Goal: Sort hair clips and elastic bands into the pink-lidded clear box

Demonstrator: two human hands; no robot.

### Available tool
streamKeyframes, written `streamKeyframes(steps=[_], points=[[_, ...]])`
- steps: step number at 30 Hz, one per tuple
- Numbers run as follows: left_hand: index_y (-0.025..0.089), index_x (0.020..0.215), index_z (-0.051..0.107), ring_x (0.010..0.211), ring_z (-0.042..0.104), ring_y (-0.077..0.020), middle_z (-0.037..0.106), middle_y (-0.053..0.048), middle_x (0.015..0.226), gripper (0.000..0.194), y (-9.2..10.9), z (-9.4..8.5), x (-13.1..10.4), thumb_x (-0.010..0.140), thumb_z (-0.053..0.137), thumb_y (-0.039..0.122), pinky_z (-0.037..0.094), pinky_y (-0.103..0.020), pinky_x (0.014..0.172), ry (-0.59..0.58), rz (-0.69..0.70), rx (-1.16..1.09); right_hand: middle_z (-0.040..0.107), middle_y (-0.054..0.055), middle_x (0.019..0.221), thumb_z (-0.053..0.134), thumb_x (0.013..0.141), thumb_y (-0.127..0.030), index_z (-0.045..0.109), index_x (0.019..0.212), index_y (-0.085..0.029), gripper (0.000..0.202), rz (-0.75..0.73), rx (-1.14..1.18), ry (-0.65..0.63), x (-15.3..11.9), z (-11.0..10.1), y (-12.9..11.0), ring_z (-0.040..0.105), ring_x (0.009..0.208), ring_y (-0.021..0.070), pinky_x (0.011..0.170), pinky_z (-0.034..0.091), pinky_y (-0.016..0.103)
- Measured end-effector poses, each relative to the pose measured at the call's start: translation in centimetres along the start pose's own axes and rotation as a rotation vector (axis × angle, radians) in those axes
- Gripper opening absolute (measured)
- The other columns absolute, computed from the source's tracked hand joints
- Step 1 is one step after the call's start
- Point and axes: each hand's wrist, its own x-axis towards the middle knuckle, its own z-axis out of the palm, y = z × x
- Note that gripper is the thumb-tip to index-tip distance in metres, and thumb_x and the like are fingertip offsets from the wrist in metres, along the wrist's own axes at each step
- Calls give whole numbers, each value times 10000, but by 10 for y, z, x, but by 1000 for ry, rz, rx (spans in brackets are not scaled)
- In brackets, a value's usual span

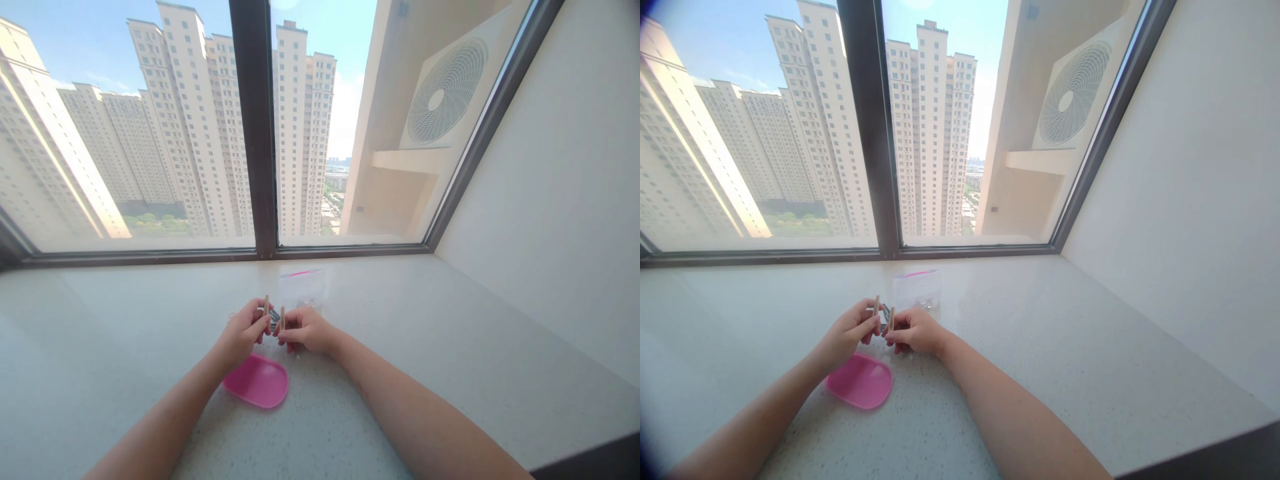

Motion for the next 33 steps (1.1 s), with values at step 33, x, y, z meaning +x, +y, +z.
streamKeyframes(steps=[33], points=[[187, 953, 468, 535, 516, -122, 593, 19, 679, 150, 2, 2, -3, 870, 432, 307, 406, -251, 550, 30, 75, 188, 593, 11, 656, 683, 674, -313, 611, 820, -113, 258, 25, -17, 12, 2, -1, 0, 564, 512, 121, 483, 412, 230]])
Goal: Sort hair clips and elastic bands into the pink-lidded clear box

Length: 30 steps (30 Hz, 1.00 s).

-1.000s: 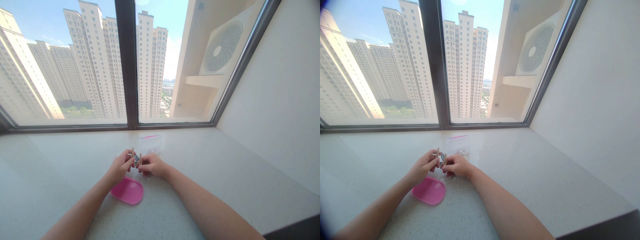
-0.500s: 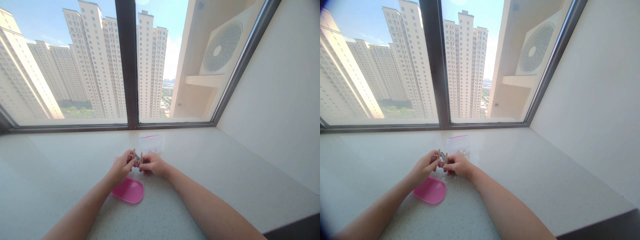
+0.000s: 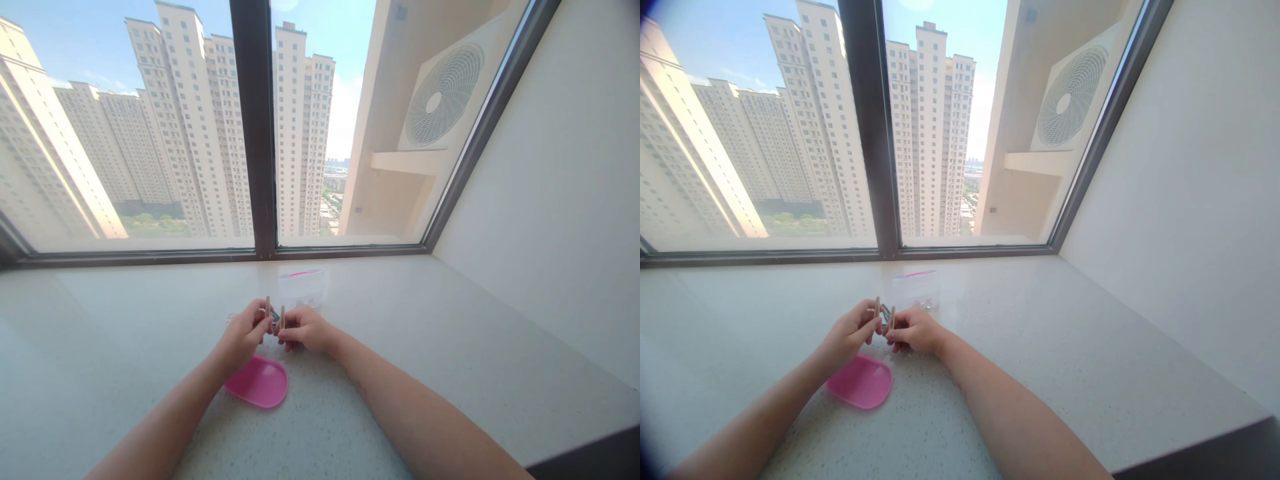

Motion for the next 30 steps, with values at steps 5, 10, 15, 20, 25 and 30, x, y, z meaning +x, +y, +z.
streamKeyframes(steps=[5, 10, 15, 20, 25, 30], points=[[191, 987, 479, 536, 520, -123, 599, 19, 672, 170, -1, 0, -1, 875, 438, 313, 407, -251, 556, 38, 18, -11, 596, 11, 659, 677, 689, -294, 611, 820, -117, 230, -12, -16, -4, -1, 0, 0, 572, 519, 125, 483, 405, 225], [192, 1008, 480, 525, 516, -122, 612, 16, 671, 190, -1, 0, 0, 870, 446, 317, 408, -248, 549, 48, 10, -13, 594, 8, 652, 682, 679, -290, 612, 813, -114, 232, -6, -20, -13, -1, 0, -2, 573, 513, 123, 476, 401, 215], [195, 996, 484, 491, 494, -119, 597, 26, 650, 193, 0, -1, 1, 863, 448, 330, 396, -236, 512, 65, -18, 11, 595, 9, 648, 677, 674, -283, 611, 801, -109, 224, 4, -24, -18, -1, 0, -3, 571, 501, 120, 466, 406, 211], [200, 1001, 477, 468, 478, -117, 579, 36, 640, 199, 0, -2, 1, 862, 441, 339, 383, -228, 493, 89, -40, 24, 598, 13, 644, 689, 673, -293, 617, 807, -102, 244, 2, -31, -14, -1, 0, -1, 571, 495, 119, 457, 410, 207], [200, 1048, 484, 486, 501, -124, 596, 28, 658, 236, -1, -1, 2, 856, 446, 332, 383, -231, 514, 95, -26, 57, 600, 13, 643, 687, 670, -284, 630, 815, -104, 238, -12, -39, 6, -3, 1, -2, 565, 494, 115, 456, 410, 211], [198, 1161, 438, 488, 505, -126, 604, 29, 675, 329, -5, 1, 2, 862, 437, 336, 393, -242, 528, 84, -7, 40, 599, 11, 639, 671, 673, -261, 628, 797, -106, 203, -26, -49, 37, -4, 3, -7, 567, 498, 114, 460, 409, 212]])
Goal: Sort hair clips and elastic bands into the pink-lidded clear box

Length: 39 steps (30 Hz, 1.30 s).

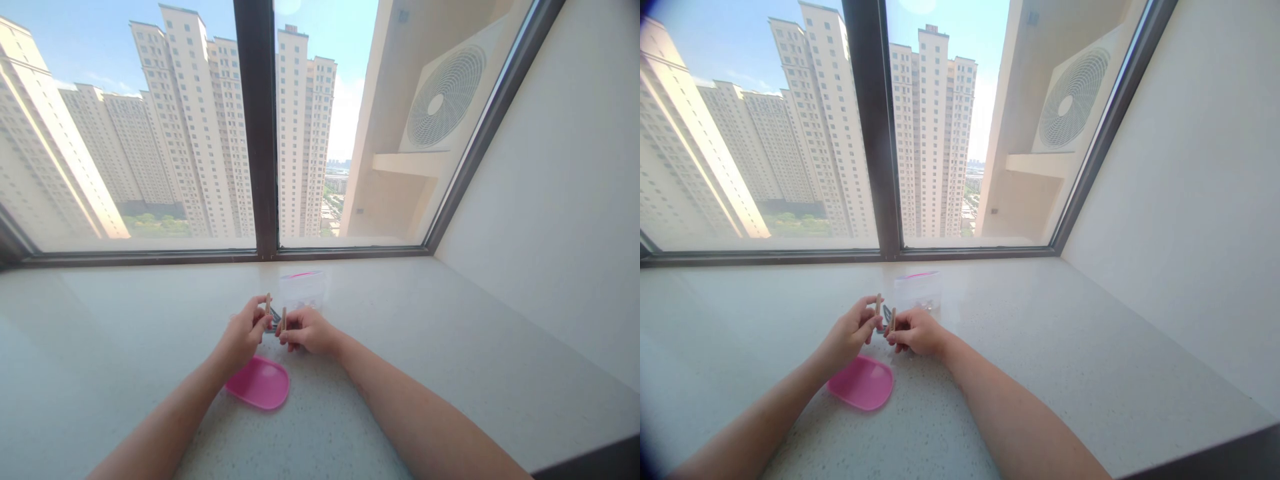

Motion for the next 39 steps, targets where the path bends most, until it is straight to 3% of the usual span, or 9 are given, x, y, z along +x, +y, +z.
streamKeyframes(steps=[11, 19, 25, 33, 39], points=[[184, 1129, 467, 479, 493, -127, 615, 23, 656, 321, 0, -1, 0, 851, 454, 344, 385, -240, 508, 9, -25, 3, 569, -4, 597, 641, 714, -228, 647, 818, -106, 160, -66, -126, 85, -1, 1, 0, 548, 477, 106, 461, 421, 207], [185, 1039, 523, 528, 524, -139, 606, 17, 645, 264, 6, -1, -1, 838, 480, 351, 399, -238, 536, -15, -8, -9, 535, -14, 542, 628, 758, -299, 647, 790, -112, 190, -117, -304, 141, -3, 4, 3, 515, 480, 101, 469, 386, 203], [187, 988, 543, 542, 525, -141, 589, 22, 621, 239, 6, -1, -2, 831, 496, 361, 401, -237, 539, -36, 3, -46, 554, -3, 565, 632, 761, -355, 660, 836, -104, 263, -111, -240, 202, 0, 1, 8, 545, 482, 116, 456, 410, 212], [170, 998, 528, 524, 496, -123, 586, 17, 643, 257, 4, 0, -1, 842, 488, 371, 392, -231, 505, -91, -11, -113, 591, 4, 627, 675, 699, -285, 624, 875, -108, 255, -108, -74, 188, 3, 6, 9, 586, 515, 124, 482, 465, 227], [170, 975, 531, 544, 499, -125, 583, 13, 644, 230, 6, 0, -2, 838, 502, 353, 401, -230, 520, -103, -14, -132, 604, 15, 657, 738, 631, -299, 570, 758, -123, 274, -120, 0, 231, 5, 7, 11, 588, 547, 125, 530, 495, 255]])
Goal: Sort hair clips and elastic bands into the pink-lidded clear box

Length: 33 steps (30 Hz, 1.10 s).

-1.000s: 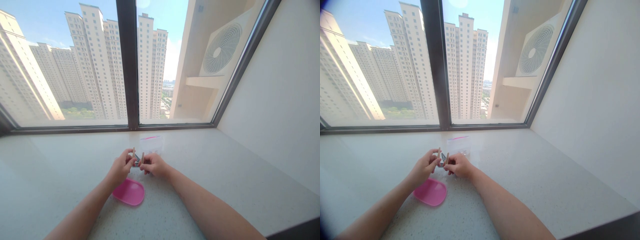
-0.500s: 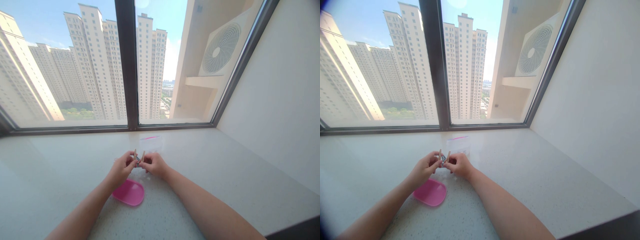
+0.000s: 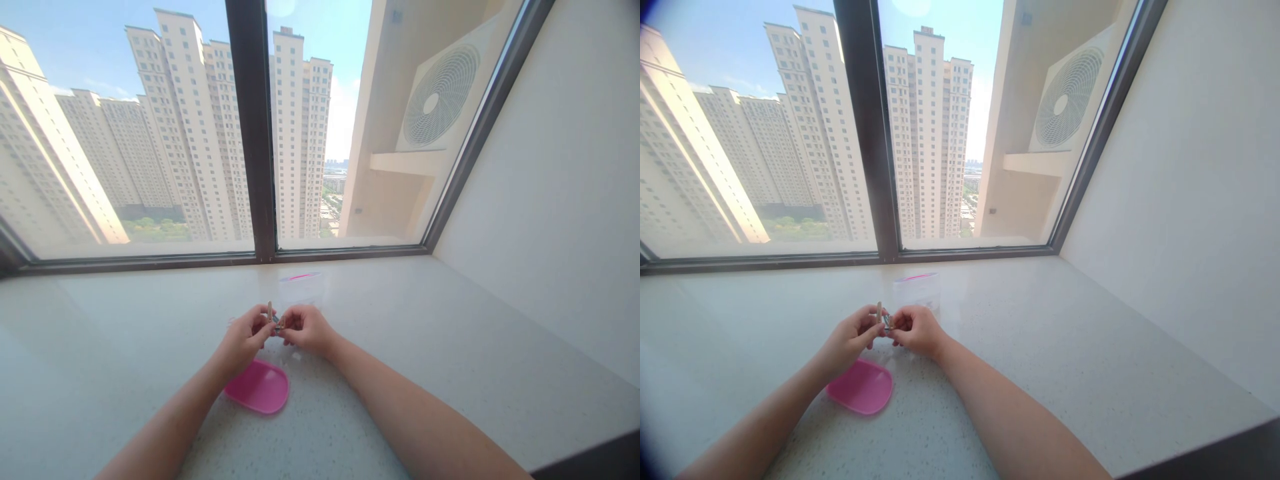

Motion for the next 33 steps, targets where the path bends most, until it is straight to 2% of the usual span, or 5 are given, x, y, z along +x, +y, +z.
streamKeyframes(steps=[9, 16, 24, 28, 33], points=[[163, 966, 517, 561, 474, -120, 553, 20, 656, 210, -4, 1, 2, 851, 501, 338, 392, -223, 523, -2, 18, 6, 579, -3, 585, 665, 687, -217, 620, 799, -116, 158, -98, -176, 29, 1, -2, 4, 559, 503, 103, 484, 421, 203], [160, 861, 580, 555, 460, -117, 524, 23, 622, 196, -4, -1, 1, 846, 502, 340, 361, -211, 515, 9, 32, 82, 577, -8, 579, 664, 686, -228, 635, 793, -115, 158, -60, -237, 30, -3, -2, -7, 526, 444, 83, 409, 353, 174], [154, 872, 584, 593, 505, -131, 583, -8, 673, 218, -4, -1, 1, 855, 497, 353, 387, -222, 536, -22, 23, 66, 577, -5, 621, 650, 696, -233, 589, 788, -121, 157, 1, -103, 4, -2, -2, -4, 536, 452, 93, 413, 426, 199], [156, 886, 569, 594, 516, -137, 591, -13, 680, 212, -4, 0, 1, 851, 497, 352, 404, -225, 523, -37, 8, 23, 622, 25, 669, 660, 724, -302, 585, 792, -119, 209, 1, -74, -27, -2, -2, -2, 536, 460, 93, 434, 448, 214], [159, 814, 539, 572, 510, -127, 585, -13, 676, 183, -5, 2, 0, 846, 500, 335, 408, -225, 513, -42, 21, 9, 597, 12, 608, 691, 715, -403, 580, 756, -122, 305, 21, -119, -61, -3, -4, -2, 543, 451, 101, 421, 421, 201]])
